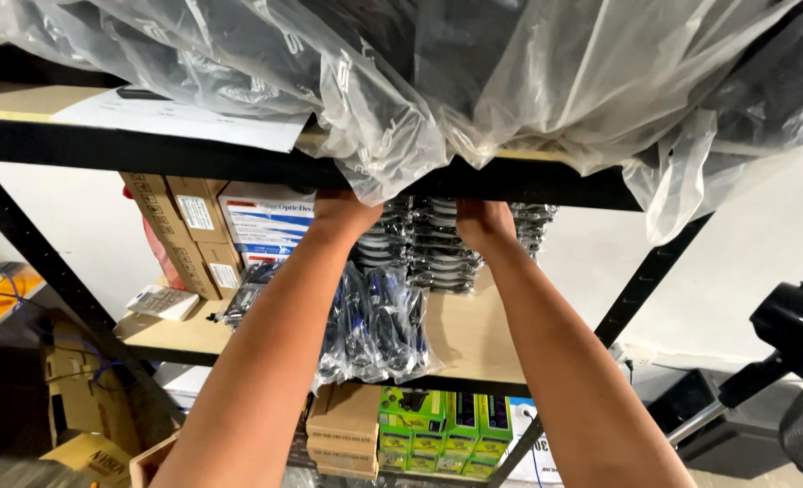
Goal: The person walks through a cluttered electronics shop, places a green bag and small items on a work desk, and arranges hand tools on the desk. They then move to a metal shelving unit and arrange boxed and plastic-wrapped electronic products, stacking and aligning the packages neatly on the shelf.
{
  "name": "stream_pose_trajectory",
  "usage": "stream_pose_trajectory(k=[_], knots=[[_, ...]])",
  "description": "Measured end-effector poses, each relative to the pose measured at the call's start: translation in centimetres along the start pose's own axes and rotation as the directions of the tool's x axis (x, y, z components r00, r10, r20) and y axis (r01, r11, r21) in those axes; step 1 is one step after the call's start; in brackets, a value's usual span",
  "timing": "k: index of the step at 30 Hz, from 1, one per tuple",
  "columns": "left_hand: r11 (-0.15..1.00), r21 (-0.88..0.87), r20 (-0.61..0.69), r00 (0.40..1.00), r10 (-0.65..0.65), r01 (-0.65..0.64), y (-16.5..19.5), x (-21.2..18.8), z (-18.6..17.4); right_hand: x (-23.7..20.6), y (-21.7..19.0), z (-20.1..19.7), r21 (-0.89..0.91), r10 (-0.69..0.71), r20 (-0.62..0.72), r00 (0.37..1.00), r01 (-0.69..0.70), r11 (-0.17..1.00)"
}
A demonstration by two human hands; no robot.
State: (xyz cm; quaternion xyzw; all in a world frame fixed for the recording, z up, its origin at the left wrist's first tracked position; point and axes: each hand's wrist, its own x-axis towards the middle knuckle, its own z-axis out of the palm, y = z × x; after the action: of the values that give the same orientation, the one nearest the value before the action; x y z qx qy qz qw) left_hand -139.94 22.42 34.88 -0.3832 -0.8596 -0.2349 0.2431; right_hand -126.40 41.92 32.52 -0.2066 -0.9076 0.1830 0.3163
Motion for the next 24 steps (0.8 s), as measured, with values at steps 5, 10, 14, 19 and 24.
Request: stream_pose_trajectory(k=[5, 10, 14, 19, 24], knots=[[0.995, 0.031, -0.131, 0.987, 0.093, -0.090, -0.7, 0.4, 0.1, 0.1, 0.1, -0.3, -0.026, -0.025, 0.046, 0.999, 0.026, 0.999], [0.988, 0.019, -0.286, 0.946, 0.150, -0.151, 0.1, -1.6, 2.2, 0.0, 1.5, 0.6, -0.017, -0.096, 0.049, 0.994, 0.097, 0.995], [0.950, 0.191, -0.363, 0.882, 0.301, -0.246, 2.2, -3.5, 4.4, -0.6, 3.5, 2.5, -0.041, -0.263, -0.163, 0.951, 0.260, 0.965], [0.951, 0.092, -0.357, 0.881, 0.309, -0.296, 3.5, -3.1, 5.6, -0.5, 4.9, 5.2, -0.112, -0.307, -0.337, 0.890, 0.286, 0.952], [0.936, 0.136, -0.467, 0.812, 0.351, -0.326, 3.6, -2.9, 6.4, -0.1, 5.0, 4.3, 0.074, -0.113, -0.193, 0.975, 0.129, 0.989]])
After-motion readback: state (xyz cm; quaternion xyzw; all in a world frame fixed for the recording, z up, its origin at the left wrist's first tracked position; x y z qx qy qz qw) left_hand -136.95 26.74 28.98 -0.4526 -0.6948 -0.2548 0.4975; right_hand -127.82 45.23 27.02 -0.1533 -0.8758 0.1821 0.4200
